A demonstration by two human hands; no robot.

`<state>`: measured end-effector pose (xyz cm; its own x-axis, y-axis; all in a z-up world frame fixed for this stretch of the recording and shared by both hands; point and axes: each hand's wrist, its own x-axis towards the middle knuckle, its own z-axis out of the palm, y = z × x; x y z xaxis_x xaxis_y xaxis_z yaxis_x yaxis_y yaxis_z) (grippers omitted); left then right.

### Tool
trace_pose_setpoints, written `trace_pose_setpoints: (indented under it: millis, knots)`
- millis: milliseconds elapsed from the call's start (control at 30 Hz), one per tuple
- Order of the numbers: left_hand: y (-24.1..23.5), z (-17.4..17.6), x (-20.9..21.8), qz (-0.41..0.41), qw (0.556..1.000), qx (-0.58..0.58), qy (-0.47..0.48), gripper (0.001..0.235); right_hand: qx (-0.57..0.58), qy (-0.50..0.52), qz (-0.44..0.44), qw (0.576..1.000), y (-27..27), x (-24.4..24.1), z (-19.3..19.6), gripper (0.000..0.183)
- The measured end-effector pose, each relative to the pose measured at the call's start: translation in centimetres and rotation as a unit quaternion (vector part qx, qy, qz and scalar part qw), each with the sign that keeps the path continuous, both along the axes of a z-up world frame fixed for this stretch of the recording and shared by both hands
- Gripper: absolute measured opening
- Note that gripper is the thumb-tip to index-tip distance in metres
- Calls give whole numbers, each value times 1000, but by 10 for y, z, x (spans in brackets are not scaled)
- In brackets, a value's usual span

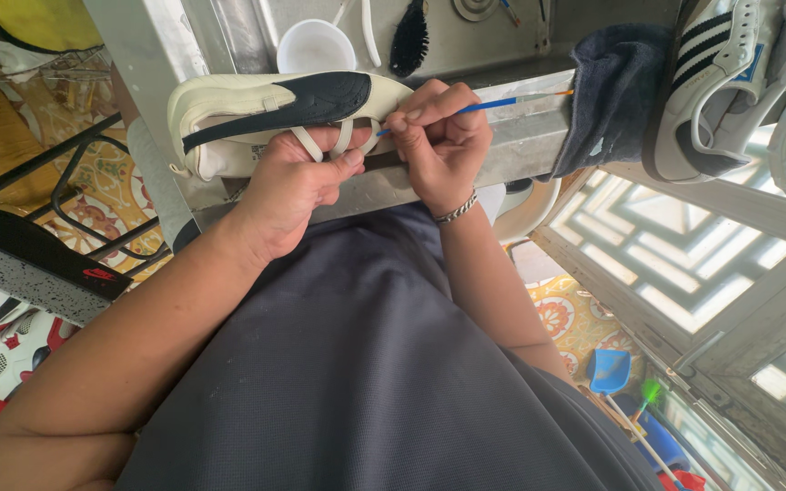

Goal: The person uses a small blue brush to apply a cleaning solution to the white laces of a sneaker, focusing on the eyelet area. They then switch to a white scrubbing brush to scrub the laces and the upper part of the shoe. The person rinses the brushes under running water and continues to apply the solution to the shoe's surface.

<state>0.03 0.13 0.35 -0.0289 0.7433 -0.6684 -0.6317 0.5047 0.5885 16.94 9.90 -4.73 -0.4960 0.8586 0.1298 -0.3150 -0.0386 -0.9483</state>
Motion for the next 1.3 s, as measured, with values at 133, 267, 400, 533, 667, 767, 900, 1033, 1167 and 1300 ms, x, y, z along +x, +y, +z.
trace_pose_setpoints:
  millis: [133, 267, 400, 533, 667, 767, 900, 1033, 1167, 1300]
  knots:
    - [-1, -2, 0, 3, 1000, 7, -4, 27, -5, -7, -10, 1000, 0, 0, -1, 23]
    - [-2, -2, -1, 5, 1000, 1, -6, 26, -6, -3, -8, 1000, 0, -1, -1, 23]
    - [-2, -3, 0, 6, 1000, 8, -6, 25, 11, -13, 11, 1000, -1, 0, -1, 23]
    - [-1, -3, 0, 5, 1000, 4, -14, 25, 2, 0, -7, 1000, 1, -1, -1, 21]
    - [0, 0, -1, 2, 1000, 3, -11, 25, 7, -8, -2, 1000, -1, -1, 0, 23]
    - [1, 3, -2, 0, 1000, -2, -8, 26, 0, -7, -11, 1000, 0, -2, -1, 22]
    - [1, 2, 0, 6, 1000, 7, -9, 25, 59, -12, 13, 998, 1, -1, 1, 24]
    - [0, -1, 0, 8, 1000, 8, -17, 26, 5, -28, -9, 1000, 1, 1, 1, 23]
    - [-1, 0, -2, 9, 1000, 8, -15, 27, 13, -28, -7, 1000, 0, -1, 0, 24]
    - [-2, -1, -1, 6, 1000, 10, -7, 28, 71, -24, 13, 997, 0, -1, -1, 25]
